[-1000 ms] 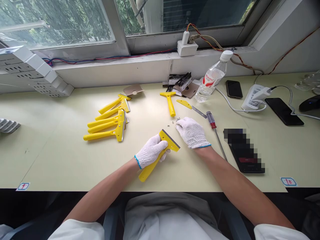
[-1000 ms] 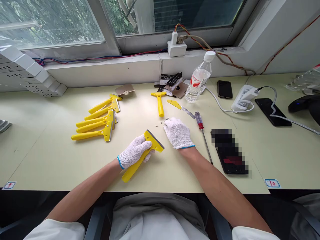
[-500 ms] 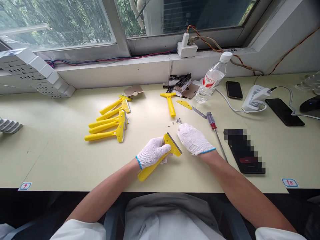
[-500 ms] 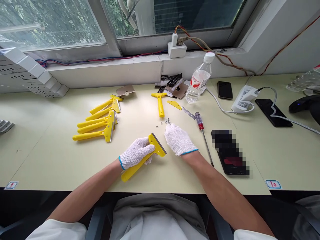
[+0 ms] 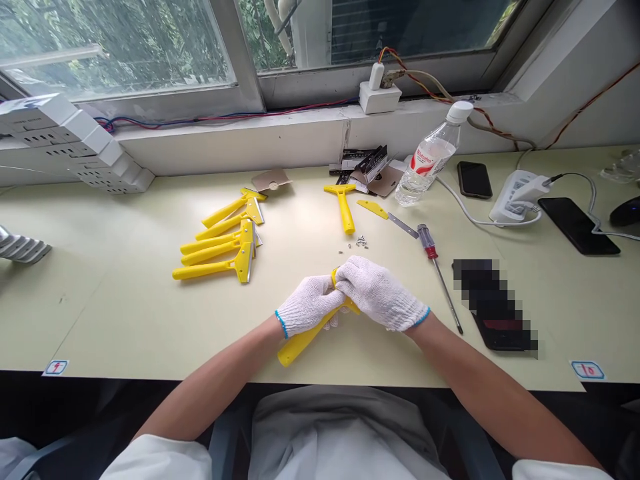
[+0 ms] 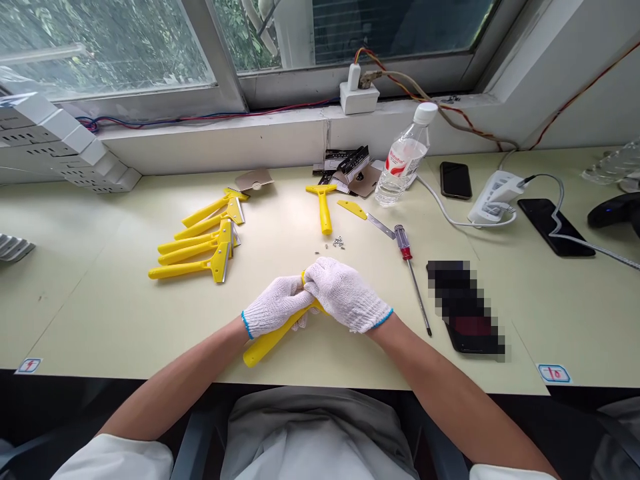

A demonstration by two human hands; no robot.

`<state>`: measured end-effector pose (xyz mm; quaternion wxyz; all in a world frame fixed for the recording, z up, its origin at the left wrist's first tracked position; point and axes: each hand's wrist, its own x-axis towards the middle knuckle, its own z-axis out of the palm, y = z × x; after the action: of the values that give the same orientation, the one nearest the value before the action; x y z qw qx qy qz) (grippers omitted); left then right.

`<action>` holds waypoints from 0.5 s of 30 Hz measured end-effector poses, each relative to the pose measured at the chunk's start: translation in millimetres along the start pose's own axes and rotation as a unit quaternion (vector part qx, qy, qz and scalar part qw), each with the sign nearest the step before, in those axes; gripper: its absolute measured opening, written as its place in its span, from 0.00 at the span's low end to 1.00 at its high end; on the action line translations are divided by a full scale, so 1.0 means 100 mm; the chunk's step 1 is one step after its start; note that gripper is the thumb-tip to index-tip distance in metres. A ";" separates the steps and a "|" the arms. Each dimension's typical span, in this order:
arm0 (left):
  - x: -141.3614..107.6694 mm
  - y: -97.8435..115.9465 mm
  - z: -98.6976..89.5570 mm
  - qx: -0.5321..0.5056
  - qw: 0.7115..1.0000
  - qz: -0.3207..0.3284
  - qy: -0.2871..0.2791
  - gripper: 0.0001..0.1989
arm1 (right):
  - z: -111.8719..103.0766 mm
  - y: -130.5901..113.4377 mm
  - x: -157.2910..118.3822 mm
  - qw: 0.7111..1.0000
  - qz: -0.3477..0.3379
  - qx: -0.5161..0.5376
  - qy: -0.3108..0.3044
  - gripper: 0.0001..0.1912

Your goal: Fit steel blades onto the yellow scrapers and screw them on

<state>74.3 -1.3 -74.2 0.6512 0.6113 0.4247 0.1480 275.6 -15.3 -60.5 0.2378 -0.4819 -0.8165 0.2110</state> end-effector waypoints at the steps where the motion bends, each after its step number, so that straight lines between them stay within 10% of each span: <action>1: -0.01 0.00 0.00 0.010 1.000 0.003 -0.003 0.12 | 0.01 0.03 -0.01 0.999 0.012 0.052 0.010 0.08; 7: -0.07 0.09 -0.01 0.083 0.996 0.027 -0.024 0.13 | 0.00 0.15 -0.01 0.953 0.168 0.253 0.027 0.14; 15: -0.08 0.13 -0.05 0.058 0.996 0.024 -0.057 0.12 | -0.17 0.11 0.01 0.919 0.184 0.337 -0.088 0.13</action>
<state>70.5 -1.0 -58.5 0.6343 0.6652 0.3800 0.1038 292.6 -7.9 -52.9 0.2704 -0.4945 -0.6112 0.5557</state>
